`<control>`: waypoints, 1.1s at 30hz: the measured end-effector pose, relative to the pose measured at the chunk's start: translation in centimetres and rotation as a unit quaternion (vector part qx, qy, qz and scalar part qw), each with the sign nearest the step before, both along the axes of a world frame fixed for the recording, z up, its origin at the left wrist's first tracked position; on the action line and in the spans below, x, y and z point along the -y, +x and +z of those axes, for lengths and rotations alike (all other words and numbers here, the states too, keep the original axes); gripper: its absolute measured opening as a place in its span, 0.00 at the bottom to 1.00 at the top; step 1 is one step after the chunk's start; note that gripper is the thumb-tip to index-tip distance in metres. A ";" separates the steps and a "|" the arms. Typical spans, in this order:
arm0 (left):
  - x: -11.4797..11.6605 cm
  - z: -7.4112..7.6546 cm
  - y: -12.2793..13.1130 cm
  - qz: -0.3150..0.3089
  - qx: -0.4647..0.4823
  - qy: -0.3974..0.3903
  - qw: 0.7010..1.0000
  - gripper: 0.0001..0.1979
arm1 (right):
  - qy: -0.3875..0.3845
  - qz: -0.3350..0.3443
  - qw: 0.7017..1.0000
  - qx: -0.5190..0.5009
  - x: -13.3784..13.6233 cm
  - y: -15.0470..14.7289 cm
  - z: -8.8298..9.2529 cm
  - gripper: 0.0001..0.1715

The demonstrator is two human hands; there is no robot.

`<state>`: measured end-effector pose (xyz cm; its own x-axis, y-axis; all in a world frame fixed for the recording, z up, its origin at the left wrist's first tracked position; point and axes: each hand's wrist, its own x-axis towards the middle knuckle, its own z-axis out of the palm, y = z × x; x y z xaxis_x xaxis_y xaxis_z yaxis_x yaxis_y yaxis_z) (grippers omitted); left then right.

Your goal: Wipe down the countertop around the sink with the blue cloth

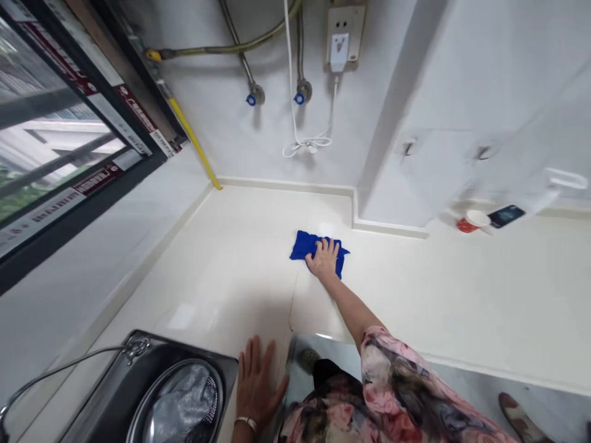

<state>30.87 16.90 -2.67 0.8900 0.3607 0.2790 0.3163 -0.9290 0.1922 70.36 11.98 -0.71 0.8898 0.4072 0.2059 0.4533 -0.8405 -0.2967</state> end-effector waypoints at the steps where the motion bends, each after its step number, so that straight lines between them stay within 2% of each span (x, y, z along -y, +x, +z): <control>1: 0.0 0.2 -0.1 0.001 -0.007 0.004 1.000 0.47 | 0.001 -0.006 1.000 0.003 -1.0 1.3 -0.1 0.37; 4: 0.2 0.5 -0.2 0.010 -0.033 0.002 0.999 0.49 | 0.012 -0.028 0.999 0.010 -3.7 5.3 -0.3 0.42; 11: 0.9 0.3 -1.1 0.021 -0.091 -0.024 0.995 0.49 | 0.000 -0.058 0.998 -0.014 -9.1 13.5 -0.9 0.41; 14: 0.8 -0.3 -1.7 0.021 -0.103 -0.050 0.993 0.51 | -0.013 -0.066 0.997 -0.026 -12.9 15.1 -1.0 0.43; 16: 0.9 -0.6 -2.2 0.026 -0.119 -0.079 0.989 0.51 | -0.024 -0.045 0.998 -0.029 -15.8 14.9 -1.0 0.44; 20: 2.4 0.1 -2.4 0.031 -0.158 -0.146 0.976 0.51 | -0.031 0.083 0.995 -0.035 -20.3 11.1 -1.1 0.45; 25: 2.7 2.9 -0.9 0.039 -0.196 -0.197 0.960 0.52 | 0.008 0.251 0.967 -0.032 -24.0 2.7 -2.7 0.44; 29: 2.7 5.4 -0.1 0.065 -0.189 -0.208 0.958 0.49 | 0.055 0.370 0.927 0.011 -23.0 -4.6 -2.8 0.42; 33: 3.6 6.2 0.5 0.061 -0.185 -0.194 0.961 0.43 | 0.053 0.426 0.903 0.026 -20.0 -9.0 -3.1 0.44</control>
<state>31.35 13.25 3.56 0.8467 0.4820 -0.2255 0.5321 -0.7620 0.3691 61.31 32.01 -3.82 0.2506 0.9148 0.3168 0.9377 -0.1479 -0.3145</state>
